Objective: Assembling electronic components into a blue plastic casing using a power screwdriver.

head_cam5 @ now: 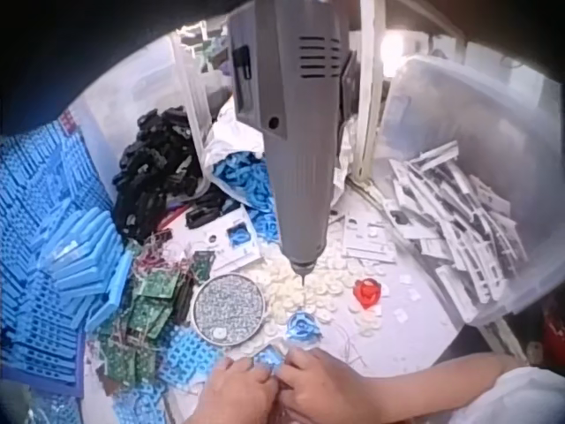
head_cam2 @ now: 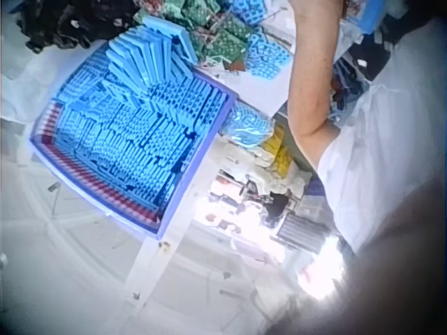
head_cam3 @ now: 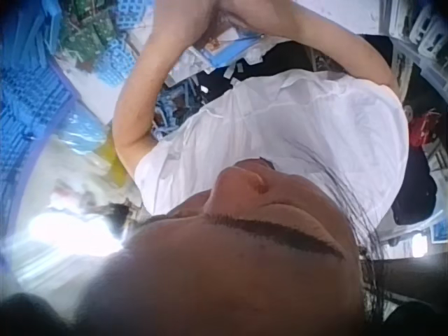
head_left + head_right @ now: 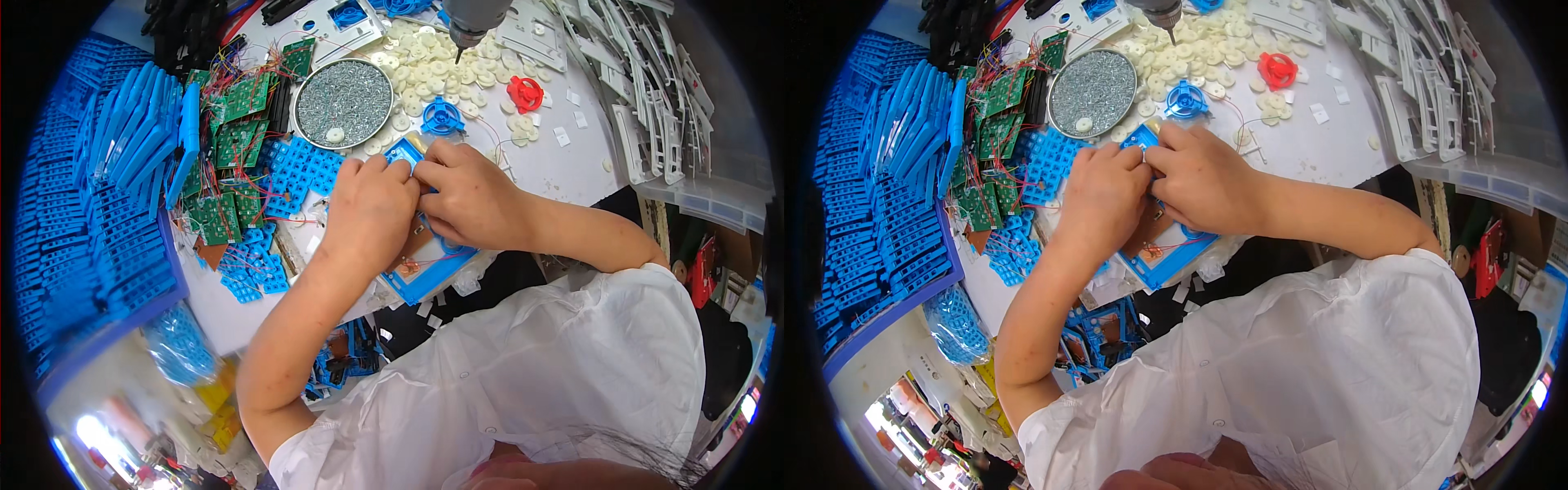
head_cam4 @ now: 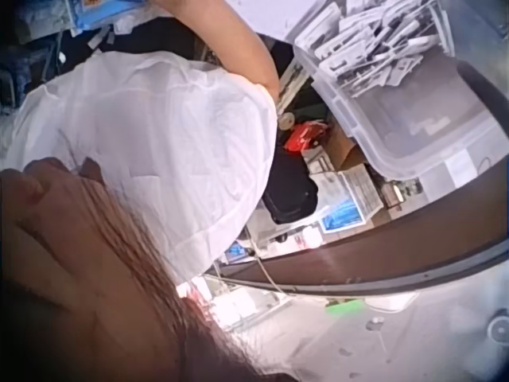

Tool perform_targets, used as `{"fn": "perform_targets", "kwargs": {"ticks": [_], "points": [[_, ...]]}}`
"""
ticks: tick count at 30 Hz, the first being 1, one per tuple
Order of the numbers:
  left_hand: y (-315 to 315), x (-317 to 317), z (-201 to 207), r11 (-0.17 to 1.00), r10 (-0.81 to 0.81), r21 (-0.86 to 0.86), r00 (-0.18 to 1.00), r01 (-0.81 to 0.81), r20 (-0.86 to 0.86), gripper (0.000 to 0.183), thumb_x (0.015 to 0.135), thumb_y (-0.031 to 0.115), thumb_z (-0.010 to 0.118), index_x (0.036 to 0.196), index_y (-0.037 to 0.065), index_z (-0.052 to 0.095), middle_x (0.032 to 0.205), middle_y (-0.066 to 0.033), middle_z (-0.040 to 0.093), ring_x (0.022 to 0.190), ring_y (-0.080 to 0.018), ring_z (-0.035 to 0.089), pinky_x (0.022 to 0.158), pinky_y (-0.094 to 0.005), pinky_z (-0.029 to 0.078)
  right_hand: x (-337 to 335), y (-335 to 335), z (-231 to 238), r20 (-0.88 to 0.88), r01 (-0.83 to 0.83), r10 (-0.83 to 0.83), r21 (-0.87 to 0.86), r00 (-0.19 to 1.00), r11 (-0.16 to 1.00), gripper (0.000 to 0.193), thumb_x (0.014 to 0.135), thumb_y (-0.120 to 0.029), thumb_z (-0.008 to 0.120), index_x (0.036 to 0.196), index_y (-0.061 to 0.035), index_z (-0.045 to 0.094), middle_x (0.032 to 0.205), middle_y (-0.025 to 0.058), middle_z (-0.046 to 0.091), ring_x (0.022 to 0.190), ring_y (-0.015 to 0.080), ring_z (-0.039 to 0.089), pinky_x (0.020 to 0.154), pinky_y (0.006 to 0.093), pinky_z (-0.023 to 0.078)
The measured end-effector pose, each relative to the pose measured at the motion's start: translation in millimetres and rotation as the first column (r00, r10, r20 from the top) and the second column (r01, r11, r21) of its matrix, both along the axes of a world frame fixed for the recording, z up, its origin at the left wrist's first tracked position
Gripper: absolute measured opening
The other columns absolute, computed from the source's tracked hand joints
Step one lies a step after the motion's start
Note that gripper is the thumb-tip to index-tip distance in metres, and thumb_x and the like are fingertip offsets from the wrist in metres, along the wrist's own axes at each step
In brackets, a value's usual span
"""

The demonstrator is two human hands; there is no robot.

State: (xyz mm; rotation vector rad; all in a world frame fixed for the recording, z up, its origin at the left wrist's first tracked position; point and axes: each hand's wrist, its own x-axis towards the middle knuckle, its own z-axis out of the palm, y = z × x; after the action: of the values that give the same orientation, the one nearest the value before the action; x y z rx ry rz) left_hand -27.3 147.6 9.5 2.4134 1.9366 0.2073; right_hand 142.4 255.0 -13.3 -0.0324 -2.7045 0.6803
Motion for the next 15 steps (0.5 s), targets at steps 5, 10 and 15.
{"fn": "perform_targets", "kwargs": {"ticks": [5,10,15], "points": [[-1.2,8.5,4.0,0.992,0.075,-0.104,0.997,-0.077,-0.018,0.01,0.075,0.014,0.074,0.084,0.009,0.074,0.092,-0.0085,0.068,0.093,-0.0256,0.067,0.078,-0.0396,0.053,2.3,-6.3,-4.0,-0.028,0.059,-0.057,0.08,0.998,0.995,0.011,0.069,-0.017,0.078,0.075,-0.0074,0.073,0.091,0.0052,0.061,0.097,0.027,0.056,0.078,0.0394,0.05],[24.3,-12.1,-0.1,0.909,0.254,-0.353,0.966,-0.22,0.054,0.011,0.079,0.015,0.073,0.079,0.004,0.072,0.086,-0.0156,0.071,0.083,-0.0366,0.07,0.075,-0.0481,0.056,7.7,-4.5,0.4,-0.038,0.061,-0.063,-0.038,0.997,0.997,0.022,0.07,-0.005,0.078,0.093,-0.0034,0.075,0.097,0.0071,0.064,0.096,0.0285,0.06,0.078,0.0388,0.054],[62.0,-20.9,19.5,0.749,0.261,-0.612,0.962,-0.255,-0.082,0.015,0.074,0.02,0.081,0.079,0.005,0.08,0.079,-0.0169,0.075,0.077,-0.0341,0.073,0.074,-0.0435,0.059,6.4,-5.6,3.0,-0.013,0.043,-0.044,-0.027,0.999,0.999,0.026,0.072,-0.004,0.078,0.097,-0.0046,0.075,0.097,0.0066,0.064,0.097,0.0283,0.06,0.08,0.0379,0.055]]}}
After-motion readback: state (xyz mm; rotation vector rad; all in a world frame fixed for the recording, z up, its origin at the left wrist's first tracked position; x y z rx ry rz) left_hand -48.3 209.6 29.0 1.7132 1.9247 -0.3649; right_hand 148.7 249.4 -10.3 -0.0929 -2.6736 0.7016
